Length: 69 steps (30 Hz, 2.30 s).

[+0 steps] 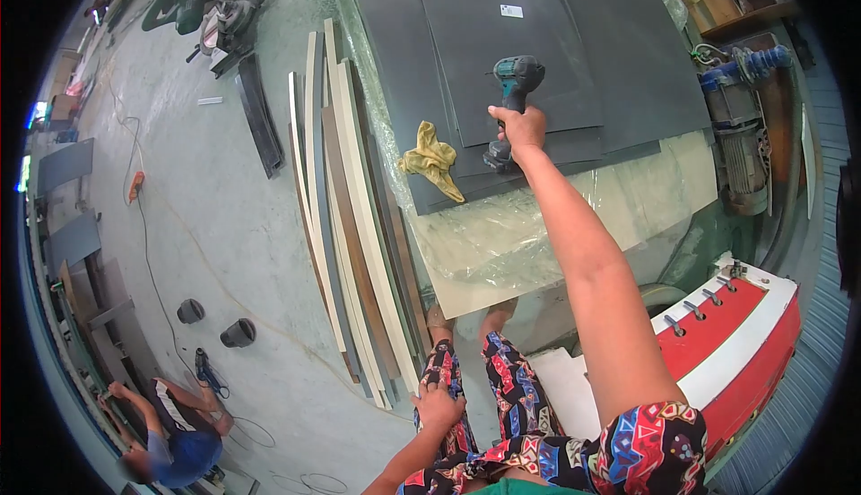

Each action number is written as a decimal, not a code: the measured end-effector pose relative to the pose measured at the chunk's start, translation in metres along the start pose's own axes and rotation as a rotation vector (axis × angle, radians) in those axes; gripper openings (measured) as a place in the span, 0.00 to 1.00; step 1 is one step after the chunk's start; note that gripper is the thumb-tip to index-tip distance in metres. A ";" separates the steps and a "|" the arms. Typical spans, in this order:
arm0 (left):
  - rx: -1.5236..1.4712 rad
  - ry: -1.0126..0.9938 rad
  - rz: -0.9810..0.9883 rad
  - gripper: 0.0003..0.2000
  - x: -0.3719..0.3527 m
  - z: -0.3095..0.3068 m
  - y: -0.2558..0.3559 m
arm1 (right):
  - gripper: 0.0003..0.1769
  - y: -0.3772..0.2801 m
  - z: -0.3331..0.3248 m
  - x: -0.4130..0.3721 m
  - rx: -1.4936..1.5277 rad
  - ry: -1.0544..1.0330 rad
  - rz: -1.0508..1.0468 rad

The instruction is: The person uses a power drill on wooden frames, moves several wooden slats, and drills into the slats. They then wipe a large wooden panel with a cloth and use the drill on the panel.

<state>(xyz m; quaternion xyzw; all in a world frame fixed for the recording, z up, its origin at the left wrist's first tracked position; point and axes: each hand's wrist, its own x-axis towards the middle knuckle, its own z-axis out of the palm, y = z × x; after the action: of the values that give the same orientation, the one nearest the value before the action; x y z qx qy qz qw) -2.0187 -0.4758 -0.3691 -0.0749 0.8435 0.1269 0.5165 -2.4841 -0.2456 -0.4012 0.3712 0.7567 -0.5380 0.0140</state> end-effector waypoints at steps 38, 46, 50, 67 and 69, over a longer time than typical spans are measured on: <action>0.015 0.017 0.014 0.28 -0.004 0.004 -0.002 | 0.14 0.043 -0.067 -0.018 0.021 0.128 0.068; 0.034 0.023 0.031 0.29 -0.003 0.009 -0.003 | 0.14 0.054 -0.050 -0.040 0.072 0.024 0.075; 0.031 0.006 0.029 0.29 -0.004 0.007 -0.003 | 0.15 0.058 -0.050 -0.043 0.037 0.002 0.099; -0.386 -0.040 0.335 0.36 0.106 -0.025 0.041 | 0.18 0.055 -0.095 -0.036 -0.003 0.044 0.115; -0.981 -0.164 0.331 0.36 0.156 -0.113 0.141 | 0.18 0.055 -0.105 -0.034 0.015 0.052 0.112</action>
<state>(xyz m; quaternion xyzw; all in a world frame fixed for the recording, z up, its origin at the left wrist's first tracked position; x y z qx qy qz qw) -2.2223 -0.3731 -0.4392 -0.1633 0.6422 0.5924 0.4582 -2.3883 -0.1697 -0.3870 0.4270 0.7308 -0.5322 0.0217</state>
